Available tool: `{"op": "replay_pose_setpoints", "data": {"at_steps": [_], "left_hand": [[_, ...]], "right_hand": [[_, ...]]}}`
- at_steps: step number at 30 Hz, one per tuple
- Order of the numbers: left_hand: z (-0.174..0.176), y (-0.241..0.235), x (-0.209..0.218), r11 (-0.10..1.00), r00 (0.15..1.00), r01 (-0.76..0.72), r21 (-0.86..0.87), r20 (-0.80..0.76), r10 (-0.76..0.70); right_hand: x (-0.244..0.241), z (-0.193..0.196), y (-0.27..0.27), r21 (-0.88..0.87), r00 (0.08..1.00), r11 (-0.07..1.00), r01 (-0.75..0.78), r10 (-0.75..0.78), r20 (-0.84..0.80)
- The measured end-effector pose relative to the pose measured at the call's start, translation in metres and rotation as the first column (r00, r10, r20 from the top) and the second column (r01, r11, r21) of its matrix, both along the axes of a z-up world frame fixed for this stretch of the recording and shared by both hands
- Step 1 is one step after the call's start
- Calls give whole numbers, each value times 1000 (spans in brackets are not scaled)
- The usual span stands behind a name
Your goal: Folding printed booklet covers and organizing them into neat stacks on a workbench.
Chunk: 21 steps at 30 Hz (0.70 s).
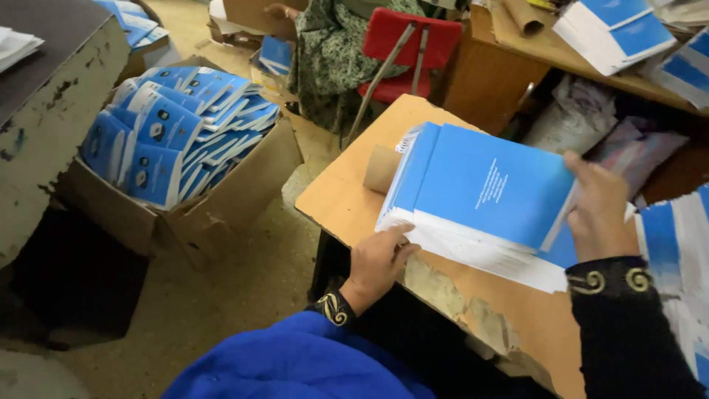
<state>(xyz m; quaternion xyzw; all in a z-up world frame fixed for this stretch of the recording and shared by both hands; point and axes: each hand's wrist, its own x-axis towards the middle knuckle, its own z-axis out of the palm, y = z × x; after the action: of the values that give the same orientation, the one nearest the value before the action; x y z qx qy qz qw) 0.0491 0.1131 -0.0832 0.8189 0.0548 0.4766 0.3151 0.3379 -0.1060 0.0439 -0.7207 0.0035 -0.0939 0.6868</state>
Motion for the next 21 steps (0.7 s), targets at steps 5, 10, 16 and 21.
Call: {"op": "replay_pose_setpoints", "data": {"at_steps": [5, 10, 16, 21], "left_hand": [[0, 1, 0, 996, 997, 24, 81, 76, -31], [7, 3, -2, 994, 995, 14, 105, 98, -24], [6, 0, -4, 990, 996, -22, 139, 93, 9], [-12, 4, 4, 996, 1000, 23, 86, 3, -24]], "right_hand": [[-47, 16, 25, -292, 986, 953, -79, 117, 115], [-70, 38, 39, -497, 981, 861, -108, 175, 90], [-98, 57, 36, -632, 993, 767, -109, 113, -35], [-125, 57, -13, -854, 989, 520, -25, 139, 55]]}}
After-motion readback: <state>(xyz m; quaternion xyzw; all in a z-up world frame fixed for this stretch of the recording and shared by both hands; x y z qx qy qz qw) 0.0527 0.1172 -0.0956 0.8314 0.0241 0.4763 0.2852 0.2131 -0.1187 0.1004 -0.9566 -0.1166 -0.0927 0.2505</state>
